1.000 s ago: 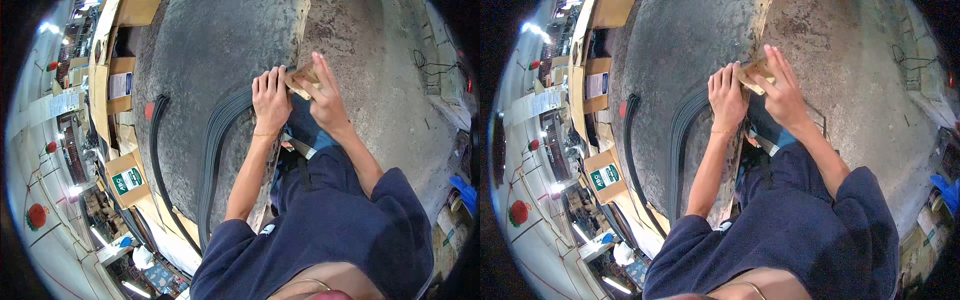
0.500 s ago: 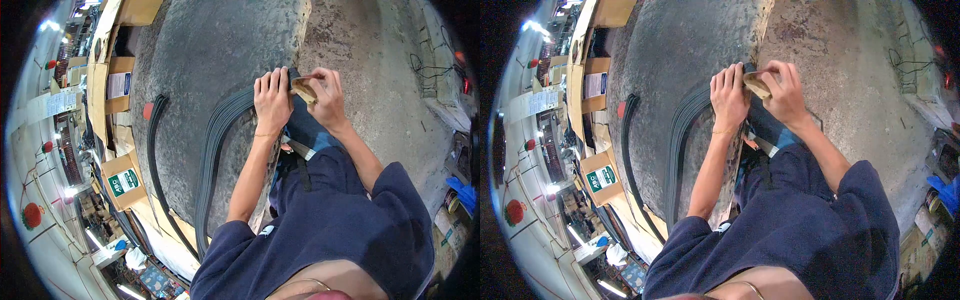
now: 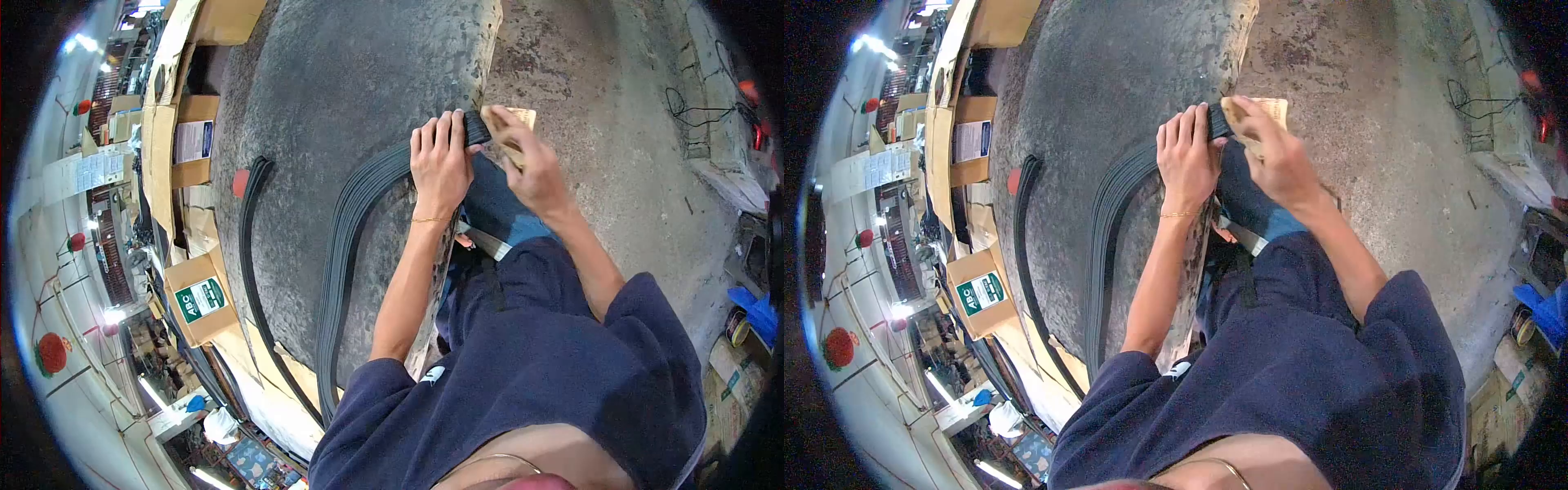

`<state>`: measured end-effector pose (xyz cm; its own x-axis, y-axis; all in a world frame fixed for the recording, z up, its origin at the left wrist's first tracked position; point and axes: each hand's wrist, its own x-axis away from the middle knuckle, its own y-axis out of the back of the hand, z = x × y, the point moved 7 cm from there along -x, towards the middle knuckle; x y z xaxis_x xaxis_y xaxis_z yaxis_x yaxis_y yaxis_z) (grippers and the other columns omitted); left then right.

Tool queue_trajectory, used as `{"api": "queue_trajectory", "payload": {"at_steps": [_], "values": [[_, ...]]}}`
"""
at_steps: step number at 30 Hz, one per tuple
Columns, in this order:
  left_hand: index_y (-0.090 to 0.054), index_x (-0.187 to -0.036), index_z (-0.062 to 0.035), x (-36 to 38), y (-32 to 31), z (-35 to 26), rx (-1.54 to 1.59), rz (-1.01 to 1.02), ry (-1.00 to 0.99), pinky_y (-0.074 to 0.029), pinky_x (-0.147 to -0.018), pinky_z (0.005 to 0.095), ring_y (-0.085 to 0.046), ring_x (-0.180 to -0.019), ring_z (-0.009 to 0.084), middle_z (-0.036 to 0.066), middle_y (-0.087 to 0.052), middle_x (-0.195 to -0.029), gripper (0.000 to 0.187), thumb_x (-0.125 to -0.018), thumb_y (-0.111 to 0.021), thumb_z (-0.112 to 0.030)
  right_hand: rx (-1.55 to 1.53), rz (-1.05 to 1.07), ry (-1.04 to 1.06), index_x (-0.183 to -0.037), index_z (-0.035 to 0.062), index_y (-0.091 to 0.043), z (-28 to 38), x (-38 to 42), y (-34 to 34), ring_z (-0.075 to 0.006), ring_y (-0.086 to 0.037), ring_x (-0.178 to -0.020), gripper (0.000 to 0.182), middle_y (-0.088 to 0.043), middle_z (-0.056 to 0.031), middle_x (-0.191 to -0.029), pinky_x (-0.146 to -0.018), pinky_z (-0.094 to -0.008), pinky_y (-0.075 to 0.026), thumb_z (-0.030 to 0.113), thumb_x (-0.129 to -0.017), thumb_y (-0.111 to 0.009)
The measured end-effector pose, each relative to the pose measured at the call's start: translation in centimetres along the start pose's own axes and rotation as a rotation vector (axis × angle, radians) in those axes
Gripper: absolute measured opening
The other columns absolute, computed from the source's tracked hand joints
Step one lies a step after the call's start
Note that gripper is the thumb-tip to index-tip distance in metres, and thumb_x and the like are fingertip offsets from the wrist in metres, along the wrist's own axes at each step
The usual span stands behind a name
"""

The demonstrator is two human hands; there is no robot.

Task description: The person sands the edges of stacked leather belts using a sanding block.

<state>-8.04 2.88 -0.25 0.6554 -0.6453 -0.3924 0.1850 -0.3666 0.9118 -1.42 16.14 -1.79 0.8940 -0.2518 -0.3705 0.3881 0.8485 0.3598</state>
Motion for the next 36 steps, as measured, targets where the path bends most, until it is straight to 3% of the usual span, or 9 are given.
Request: {"api": "queue_trajectory", "payload": {"at_steps": [3,7,11,15,17,21,25,27,36], "values": [[-0.056,-0.135,0.0021,-0.9,0.0,0.7,-0.010,-0.008,0.043,-0.041,-0.103,0.0472,-0.056,-0.118,0.0341,0.015,-0.061,-0.129,0.054,-0.091,-0.067,-0.027,0.200,-0.013,0.300,-0.147,-0.0007,-0.050,0.1,-0.1,-2.9,-0.0382,-0.053,-0.137,0.067,-0.058,-0.0215,-0.144,-0.113,-0.0431,-0.047,-0.006,-0.082,-0.065],[-0.057,-0.133,0.0025,-1.8,-0.4,1.7,-0.049,-0.043,0.088,-0.042,-0.101,0.0466,-0.056,-0.116,0.0337,0.016,-0.062,-0.126,0.051,-0.092,-0.066,-0.026,0.352,0.130,0.048,-0.148,-0.0001,-0.050,-5.1,0.1,-2.2,-0.0373,-0.044,-0.144,0.065,-0.052,-0.0220,-0.150,-0.119,-0.0431,-0.040,-0.013,-0.084,-0.047],[-0.055,-0.135,0.0028,-1.1,-0.3,0.5,-0.033,0.015,0.068,-0.040,-0.103,0.0470,-0.055,-0.117,0.0342,0.016,-0.061,-0.128,0.054,-0.092,-0.067,-0.028,0.294,-0.043,0.140,-0.147,-0.0015,-0.049,0.6,-1.8,0.7,-0.0383,-0.045,-0.143,0.062,-0.052,-0.0231,-0.150,-0.119,-0.0433,-0.040,-0.009,-0.085,-0.049],[-0.054,-0.136,0.0016,-0.7,-0.3,-0.3,-0.031,0.030,0.059,-0.040,-0.104,0.0472,-0.054,-0.119,0.0346,0.016,-0.060,-0.129,0.052,-0.092,-0.065,-0.023,0.305,0.078,0.207,-0.147,-0.0023,-0.049,1.2,1.1,-3.2,-0.0402,-0.047,-0.141,0.060,-0.052,-0.0259,-0.148,-0.118,-0.0437,-0.041,-0.007,-0.087,-0.050],[-0.054,-0.136,0.0010,-1.0,-0.5,-0.1,-0.019,0.023,0.095,-0.040,-0.105,0.0471,-0.054,-0.120,0.0348,0.016,-0.060,-0.130,0.052,-0.089,-0.066,-0.019,0.219,0.116,-0.017,-0.147,-0.0050,-0.047,-0.2,0.3,-2.7,-0.0407,-0.044,-0.143,0.057,-0.048,-0.0269,-0.151,-0.117,-0.0447,-0.041,-0.006,-0.090,-0.049],[-0.055,-0.136,0.0006,-1.1,-0.3,-0.3,-0.005,-0.027,0.078,-0.041,-0.104,0.0476,-0.055,-0.120,0.0351,0.016,-0.061,-0.131,0.054,-0.086,-0.067,-0.017,0.366,0.003,-0.012,-0.147,-0.0073,-0.045,-0.2,-1.1,-1.4,-0.0410,-0.043,-0.144,0.056,-0.047,-0.0268,-0.152,-0.118,-0.0459,-0.040,-0.004,-0.091,-0.049],[-0.056,-0.134,0.0009,-0.7,-0.2,-0.3,0.001,-0.004,0.085,-0.041,-0.105,0.0475,-0.055,-0.119,0.0350,0.015,-0.061,-0.130,0.050,-0.089,-0.066,-0.019,0.499,0.151,0.232,-0.147,-0.0086,-0.045,1.0,0.3,-2.4,-0.0416,-0.045,-0.142,0.055,-0.048,-0.0286,-0.150,-0.119,-0.0457,-0.039,-0.002,-0.092,-0.048],[-0.057,-0.134,0.0007,-0.7,-0.3,-0.4,0.004,-0.022,0.109,-0.041,-0.104,0.0476,-0.056,-0.118,0.0349,0.016,-0.062,-0.129,0.050,-0.087,-0.065,-0.016,0.467,0.215,-0.057,-0.148,-0.0067,-0.045,-1.7,-0.1,-1.8,-0.0406,-0.042,-0.145,0.056,-0.046,-0.0274,-0.152,-0.120,-0.0453,-0.038,-0.002,-0.092,-0.048],[-0.057,-0.132,0.0021,-0.6,0.0,-0.5,-0.017,-0.060,0.062,-0.043,-0.102,0.0457,-0.057,-0.114,0.0342,0.016,-0.062,-0.126,0.050,-0.087,-0.066,-0.017,0.423,0.167,0.162,-0.148,-0.0020,-0.048,1.0,1.2,-3.2,-0.0416,-0.046,-0.141,0.057,-0.048,-0.0238,-0.152,-0.114,-0.0452,-0.044,-0.005,-0.091,-0.050]]}}
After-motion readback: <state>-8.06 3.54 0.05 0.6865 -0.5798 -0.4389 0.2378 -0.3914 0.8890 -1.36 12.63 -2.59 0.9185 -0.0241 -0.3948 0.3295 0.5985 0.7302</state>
